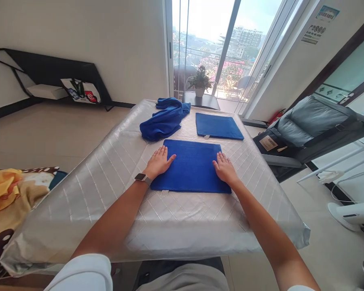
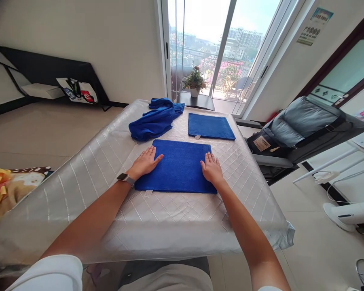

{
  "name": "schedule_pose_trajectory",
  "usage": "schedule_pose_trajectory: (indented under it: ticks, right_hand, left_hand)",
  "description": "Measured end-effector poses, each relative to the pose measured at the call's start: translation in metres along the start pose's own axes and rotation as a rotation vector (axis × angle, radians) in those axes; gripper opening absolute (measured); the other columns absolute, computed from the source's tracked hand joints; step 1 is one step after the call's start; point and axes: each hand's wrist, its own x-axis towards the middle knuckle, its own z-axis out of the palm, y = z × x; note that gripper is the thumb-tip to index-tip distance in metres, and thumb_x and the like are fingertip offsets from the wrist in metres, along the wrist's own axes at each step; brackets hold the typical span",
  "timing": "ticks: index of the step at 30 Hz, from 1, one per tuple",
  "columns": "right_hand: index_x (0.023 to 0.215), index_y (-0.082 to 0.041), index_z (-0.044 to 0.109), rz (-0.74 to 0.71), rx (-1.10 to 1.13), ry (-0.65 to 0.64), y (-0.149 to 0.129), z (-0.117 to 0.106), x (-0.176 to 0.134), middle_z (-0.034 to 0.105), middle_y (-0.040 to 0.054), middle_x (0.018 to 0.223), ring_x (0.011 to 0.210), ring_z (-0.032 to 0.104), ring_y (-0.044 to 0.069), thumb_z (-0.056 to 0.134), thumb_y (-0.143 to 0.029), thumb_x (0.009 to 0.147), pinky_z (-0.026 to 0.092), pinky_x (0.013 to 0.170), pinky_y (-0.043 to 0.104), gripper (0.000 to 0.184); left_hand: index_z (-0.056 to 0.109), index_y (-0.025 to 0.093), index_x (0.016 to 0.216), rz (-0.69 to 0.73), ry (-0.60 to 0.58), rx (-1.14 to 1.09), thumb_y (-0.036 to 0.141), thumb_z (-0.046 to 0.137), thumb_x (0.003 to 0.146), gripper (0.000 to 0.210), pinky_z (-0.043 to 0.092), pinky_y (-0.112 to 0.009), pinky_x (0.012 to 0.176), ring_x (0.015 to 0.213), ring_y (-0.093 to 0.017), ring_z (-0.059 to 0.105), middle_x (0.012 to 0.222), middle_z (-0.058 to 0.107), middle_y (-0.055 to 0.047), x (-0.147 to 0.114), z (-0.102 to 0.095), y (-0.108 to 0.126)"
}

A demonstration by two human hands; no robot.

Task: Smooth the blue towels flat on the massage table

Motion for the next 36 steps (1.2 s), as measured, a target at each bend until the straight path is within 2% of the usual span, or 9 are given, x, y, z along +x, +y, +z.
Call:
schedule_pose_trajectory:
  ticks: [7,11,14,19,22,25,27,30,36]
  right_hand:
    - [0.164,-0.005,0.020,-0.001,0.029,-0.039,-0.004,0.009,-0.017,0.016,0.0121,0.172,0.159,0.014,0.023,0.018,-0.047,0.108,0.013,0.128,0.041,0.070]
    - [0.164,-0.006,0.021,0.004,0.048,-0.027,-0.006,0.006,-0.016,0.016,0.0118,0.172,0.159,0.014,0.023,0.017,-0.047,0.108,0.013,0.128,0.040,0.070]
    - [0.164,-0.005,0.022,0.002,0.066,-0.023,-0.007,0.005,-0.017,0.017,0.0118,0.172,0.159,0.015,0.024,0.018,-0.047,0.108,0.013,0.128,0.042,0.070]
    - [0.164,-0.006,0.022,-0.003,0.061,-0.011,-0.007,0.007,-0.018,0.018,0.0120,0.172,0.159,0.015,0.024,0.020,-0.045,0.108,0.014,0.128,0.042,0.068]
    - [0.164,-0.006,0.020,-0.020,0.027,-0.021,-0.004,0.008,-0.019,0.016,0.0112,0.172,0.159,0.014,0.024,0.023,-0.035,0.106,0.014,0.128,0.041,0.065]
    - [0.165,-0.007,0.019,-0.034,0.018,-0.020,-0.003,0.009,-0.019,0.016,0.0098,0.172,0.159,0.014,0.023,0.025,-0.030,0.105,0.014,0.128,0.040,0.065]
    - [0.165,-0.008,0.021,-0.023,0.034,-0.012,-0.004,0.008,-0.019,0.018,0.0098,0.172,0.159,0.015,0.023,0.024,-0.034,0.106,0.014,0.128,0.040,0.065]
    - [0.163,-0.006,0.024,-0.004,0.061,-0.014,-0.005,0.007,-0.018,0.019,0.0111,0.172,0.159,0.017,0.023,0.021,-0.044,0.107,0.014,0.129,0.041,0.068]
    - [0.164,-0.007,0.022,0.000,0.079,-0.024,-0.006,0.007,-0.018,0.017,0.0107,0.172,0.159,0.014,0.023,0.019,-0.048,0.108,0.012,0.128,0.041,0.070]
  left_hand:
    - [0.035,-0.006,0.155,0.035,0.147,0.055,0.062,0.017,0.104,0.086,0.024,-0.046,0.126,0.153,-0.034,0.033,0.163,0.034,-0.026,-0.005,-0.006,0.001]
    - [0.039,-0.001,0.154,0.114,0.244,0.010,0.060,0.016,0.105,0.081,0.026,-0.045,0.126,0.152,-0.031,0.035,0.161,0.040,-0.024,-0.010,-0.015,0.018]
    - [0.043,0.005,0.154,0.275,0.200,-0.064,0.059,0.016,0.107,0.077,0.029,-0.042,0.125,0.151,-0.026,0.038,0.159,0.045,-0.019,-0.016,-0.014,0.050]
    - [0.042,0.005,0.154,0.573,0.117,-0.053,0.058,0.021,0.107,0.074,0.024,-0.040,0.127,0.153,-0.025,0.034,0.162,0.041,-0.019,-0.014,-0.001,0.138]
    - [0.039,0.007,0.157,0.600,0.067,-0.059,0.055,0.018,0.108,0.072,0.022,-0.040,0.127,0.155,-0.024,0.030,0.164,0.038,-0.017,-0.004,0.010,0.184]
    - [0.036,0.006,0.158,0.532,0.002,-0.072,0.054,0.013,0.108,0.073,0.021,-0.040,0.128,0.155,-0.024,0.028,0.165,0.036,-0.016,0.005,0.019,0.202]
    - [0.035,0.005,0.158,0.479,-0.022,-0.069,0.055,0.010,0.107,0.076,0.019,-0.040,0.128,0.156,-0.025,0.026,0.166,0.033,-0.016,0.008,0.023,0.196]
    - [0.034,0.006,0.159,0.424,-0.036,-0.049,0.059,0.012,0.106,0.079,0.016,-0.040,0.129,0.157,-0.025,0.022,0.168,0.029,-0.015,0.007,0.022,0.166]
    - [0.031,0.003,0.159,0.238,-0.059,0.001,0.063,0.013,0.104,0.084,0.017,-0.044,0.129,0.158,-0.027,0.020,0.168,0.026,-0.018,-0.011,0.005,0.063]
